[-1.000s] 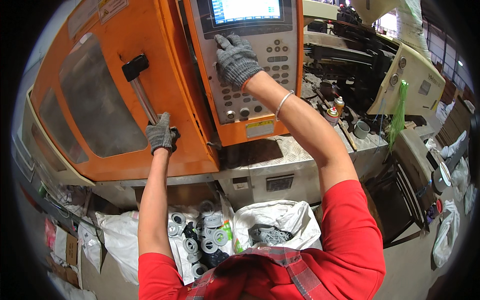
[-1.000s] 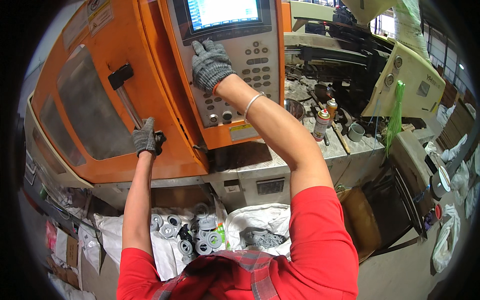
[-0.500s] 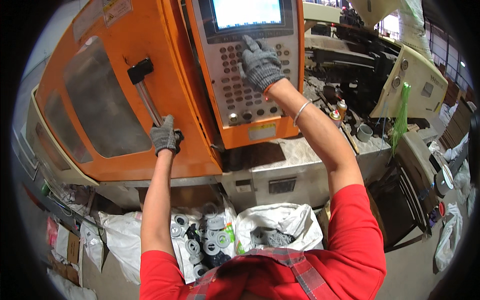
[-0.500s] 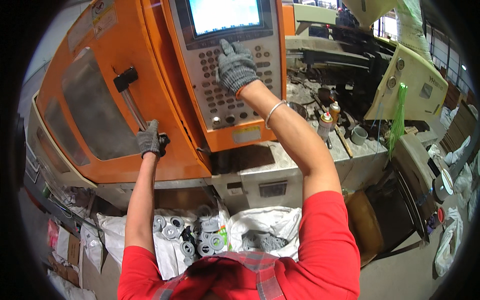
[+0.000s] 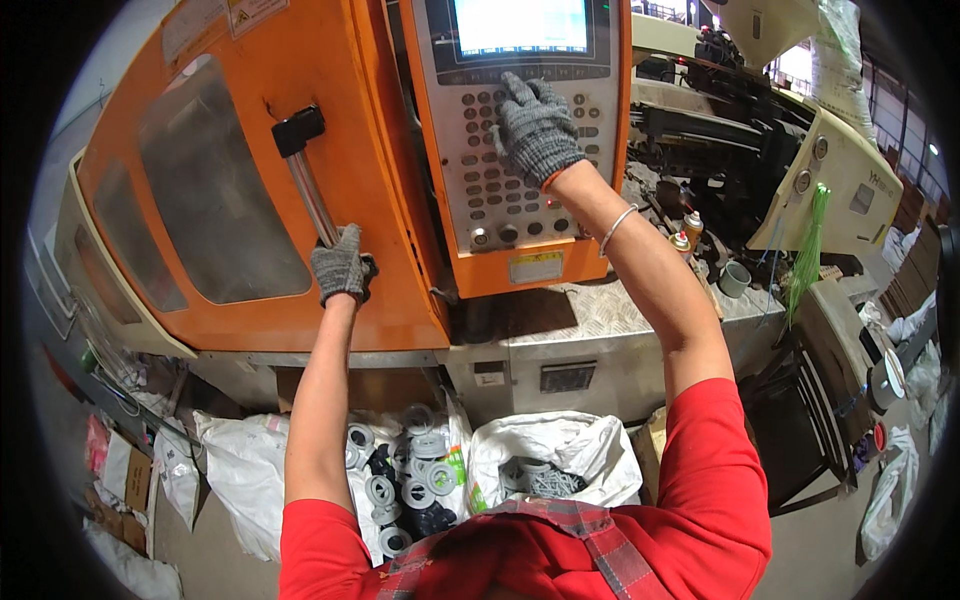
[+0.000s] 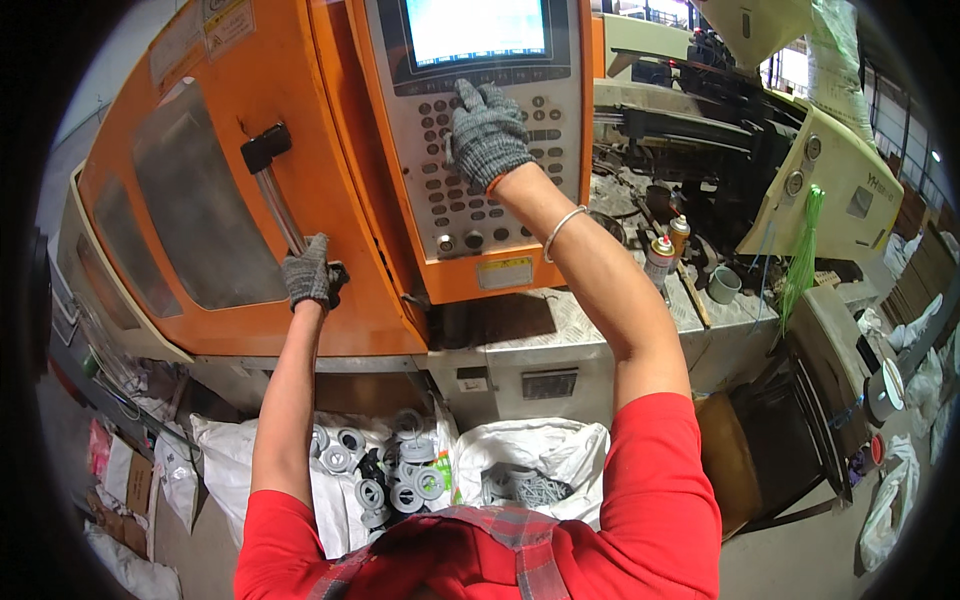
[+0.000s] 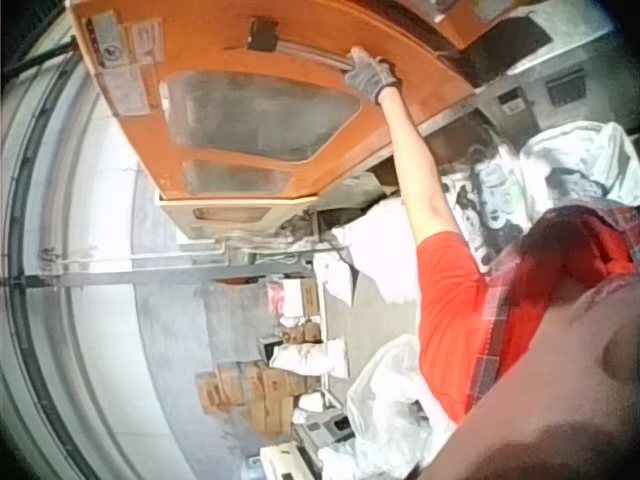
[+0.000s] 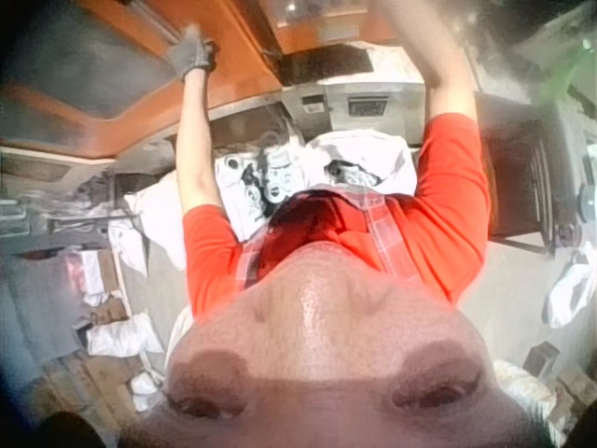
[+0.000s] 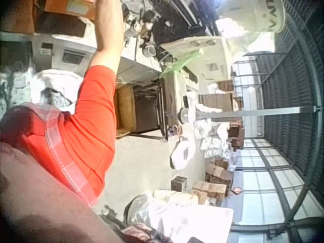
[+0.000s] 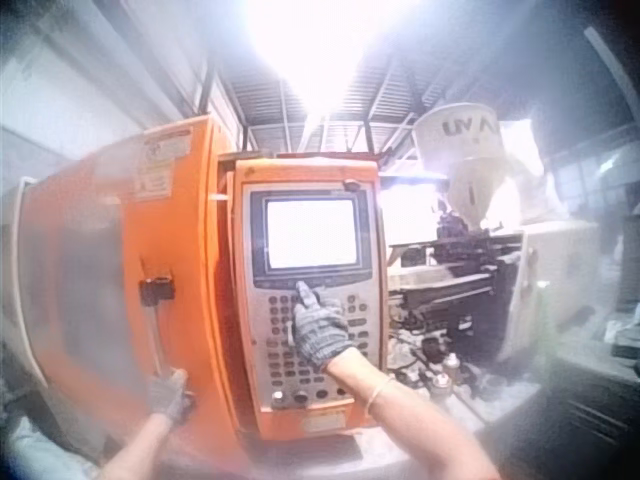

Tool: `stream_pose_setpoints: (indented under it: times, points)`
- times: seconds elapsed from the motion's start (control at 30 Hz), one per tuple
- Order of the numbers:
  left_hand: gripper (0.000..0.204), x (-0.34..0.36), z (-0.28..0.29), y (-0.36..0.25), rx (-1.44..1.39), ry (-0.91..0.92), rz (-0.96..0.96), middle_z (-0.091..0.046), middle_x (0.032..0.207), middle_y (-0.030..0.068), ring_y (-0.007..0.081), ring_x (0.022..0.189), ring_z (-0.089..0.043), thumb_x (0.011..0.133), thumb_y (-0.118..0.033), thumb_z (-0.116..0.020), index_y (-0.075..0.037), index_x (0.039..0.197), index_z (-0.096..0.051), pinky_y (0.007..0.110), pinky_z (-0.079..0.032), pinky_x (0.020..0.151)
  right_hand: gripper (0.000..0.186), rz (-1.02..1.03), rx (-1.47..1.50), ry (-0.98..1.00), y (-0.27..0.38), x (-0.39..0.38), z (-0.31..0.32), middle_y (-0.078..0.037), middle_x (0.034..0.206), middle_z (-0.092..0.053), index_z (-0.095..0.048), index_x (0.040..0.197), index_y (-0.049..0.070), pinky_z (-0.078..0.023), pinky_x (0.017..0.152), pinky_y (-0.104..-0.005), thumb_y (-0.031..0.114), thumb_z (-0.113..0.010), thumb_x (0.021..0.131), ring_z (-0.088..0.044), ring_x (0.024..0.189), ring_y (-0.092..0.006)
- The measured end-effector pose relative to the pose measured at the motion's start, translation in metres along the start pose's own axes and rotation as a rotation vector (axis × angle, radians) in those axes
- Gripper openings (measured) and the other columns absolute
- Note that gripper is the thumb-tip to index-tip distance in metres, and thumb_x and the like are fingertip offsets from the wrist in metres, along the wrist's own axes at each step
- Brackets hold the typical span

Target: The person operates an orange injection molding machine in a workshop. They open the machine door, place a metal bowl under a nozzle to catch dripping fluid, and then close the door. They repeatedly press buttons on the control panel and retrieve small white plastic parts from a bag on the floor.

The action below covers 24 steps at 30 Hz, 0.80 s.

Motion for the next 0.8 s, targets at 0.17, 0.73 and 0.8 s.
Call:
stream_pose_setpoints:
  times: [0.17, 0.73, 0.8]
  points:
    - [0.021, 0.01, 0.004, 0.014, -0.077, 0.023, -0.004, -0.044, 0.05, 0.0035, 0.0189, 0.032, -0.048, 0.084, -0.019, -0.067, -0.005, 0.087, -0.052, 0.034, -0.04, 0.03, 0.04, 0.055, 0.026, -0.013, 0.008, 0.0, -0.001, -0.013, 0.148, -0.033, -0.063, 0.111, 0.003, -0.027, 0.109, -0.0458, 0.03, -0.061, 0.082, -0.034, 0.132, -0.0339]
    - [0.023, 0.003, -0.001, 0.001, -0.045, 0.006, 0.021, -0.048, 0.058, 0.0051, 0.0154, 0.037, -0.045, 0.083, -0.019, -0.066, -0.004, 0.088, -0.05, 0.031, -0.036, 0.034, 0.032, 0.067, 0.239, -0.124, 0.024, -0.042, 0.022, -0.014, 0.131, -0.051, -0.066, 0.097, 0.004, -0.034, 0.105, -0.0441, 0.032, -0.059, 0.082, -0.043, 0.123, -0.0357]
    - [0.027, 0.005, 0.003, 0.014, -0.071, 0.036, 0.006, -0.048, 0.058, 0.0052, 0.0153, 0.041, -0.048, 0.083, -0.023, -0.068, -0.005, 0.088, -0.049, 0.033, -0.04, 0.038, 0.037, 0.116, 0.465, -0.163, 0.035, -0.045, 0.031, -0.016, 0.127, -0.053, -0.066, 0.104, 0.005, -0.037, 0.103, -0.0458, 0.035, -0.061, 0.083, -0.045, 0.122, -0.0352]
Point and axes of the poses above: each hand's wrist, its own x-axis towards the middle knuckle, its own z-axis out of the back of the hand, y = z × x, the point moved 2 cm from there along x, towards the middle knuckle
